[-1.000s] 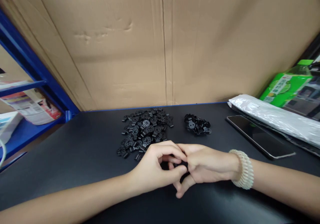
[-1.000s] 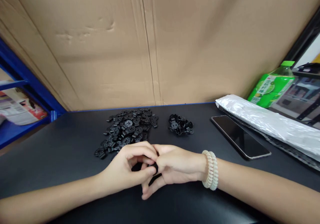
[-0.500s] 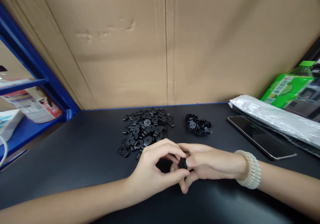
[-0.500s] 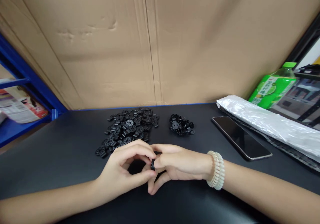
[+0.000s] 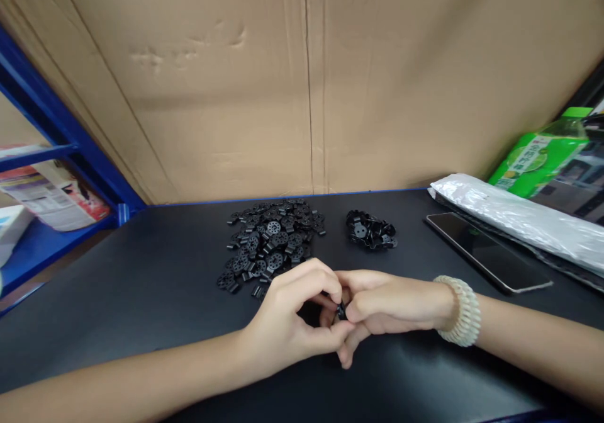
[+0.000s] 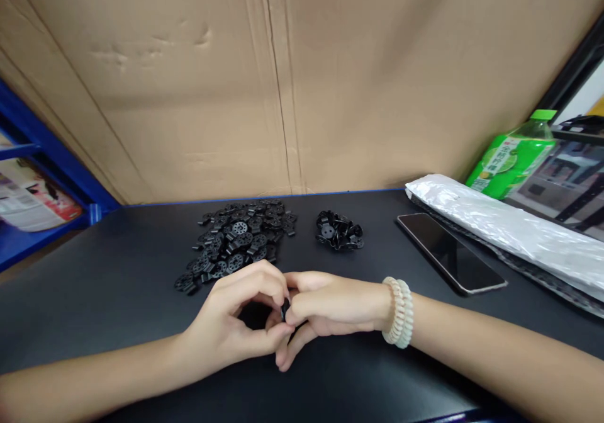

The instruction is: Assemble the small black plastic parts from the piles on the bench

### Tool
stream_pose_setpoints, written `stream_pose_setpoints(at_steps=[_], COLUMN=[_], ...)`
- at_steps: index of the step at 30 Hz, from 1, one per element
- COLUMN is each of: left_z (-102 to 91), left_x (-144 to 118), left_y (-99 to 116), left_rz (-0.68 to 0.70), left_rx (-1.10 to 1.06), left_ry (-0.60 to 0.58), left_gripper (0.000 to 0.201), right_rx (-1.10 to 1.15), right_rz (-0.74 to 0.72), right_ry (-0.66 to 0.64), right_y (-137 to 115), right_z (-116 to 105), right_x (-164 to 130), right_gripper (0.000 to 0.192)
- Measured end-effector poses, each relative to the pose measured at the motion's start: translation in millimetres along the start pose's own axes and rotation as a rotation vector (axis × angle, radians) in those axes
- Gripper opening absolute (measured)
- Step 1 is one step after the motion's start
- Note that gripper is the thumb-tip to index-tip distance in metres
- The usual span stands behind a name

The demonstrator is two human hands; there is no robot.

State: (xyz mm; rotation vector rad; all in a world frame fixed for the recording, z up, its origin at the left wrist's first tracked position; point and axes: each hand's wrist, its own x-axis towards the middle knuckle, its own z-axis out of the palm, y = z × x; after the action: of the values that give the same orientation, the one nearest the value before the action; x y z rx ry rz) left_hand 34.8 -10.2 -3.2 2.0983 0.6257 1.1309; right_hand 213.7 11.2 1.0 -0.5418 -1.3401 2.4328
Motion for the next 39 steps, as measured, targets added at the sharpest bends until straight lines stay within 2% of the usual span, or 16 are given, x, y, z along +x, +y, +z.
stream_pose_setpoints(at_steps=[6,13,19,25,29,34,37,39], left_z=[1.2,3.5,3.9,1.5,2.3,5.0,6.2,6.0], left_x=[3.3,3.2,6.8,9.1,11.0,11.4,7.7,4.7], left_y=[-0.3,1.0,2.7,4.0,6.5,5.7,2.2,0.1], left_rz=[0.024,0.027,-0.017,-0.045,-0.043,-0.058,-0.065,-0.054], left_rx=[0.094,0.148,0.156,0.134,0.131,0.136,0.109,0.100], left_ry=[-0.010,-0.047,-0.059,-0.089,-0.104,-0.100,-0.058,-0.042], left_gripper=[0.021,0.018,0.016,0.014,0.016,0.021,0.027,0.028], right_rx=[0.000,-0.025,-0.017,-0.064,-0.108,-0.150,-0.087,-0.007], right_rz=[0.027,0.063,0.086,0.130,0.115,0.102,0.052,0.023], right_ry=[0.029,0.014,0.055,0.109,0.129,0.200,0.251,0.218], right_y=[-2.7,-6.9,-10.6,-10.3,-6.2,0.0,1.0,-0.5], right_z=[0.4,0.6,4.2,10.6,11.5,13.2,11.9,8.7], right_x=[3.3,4.9,5.8,8.1,9.1,13.6,14.3,11.6], right_gripper=[0.023,0.030,0.037,0.023,0.021,0.029,0.040,0.048])
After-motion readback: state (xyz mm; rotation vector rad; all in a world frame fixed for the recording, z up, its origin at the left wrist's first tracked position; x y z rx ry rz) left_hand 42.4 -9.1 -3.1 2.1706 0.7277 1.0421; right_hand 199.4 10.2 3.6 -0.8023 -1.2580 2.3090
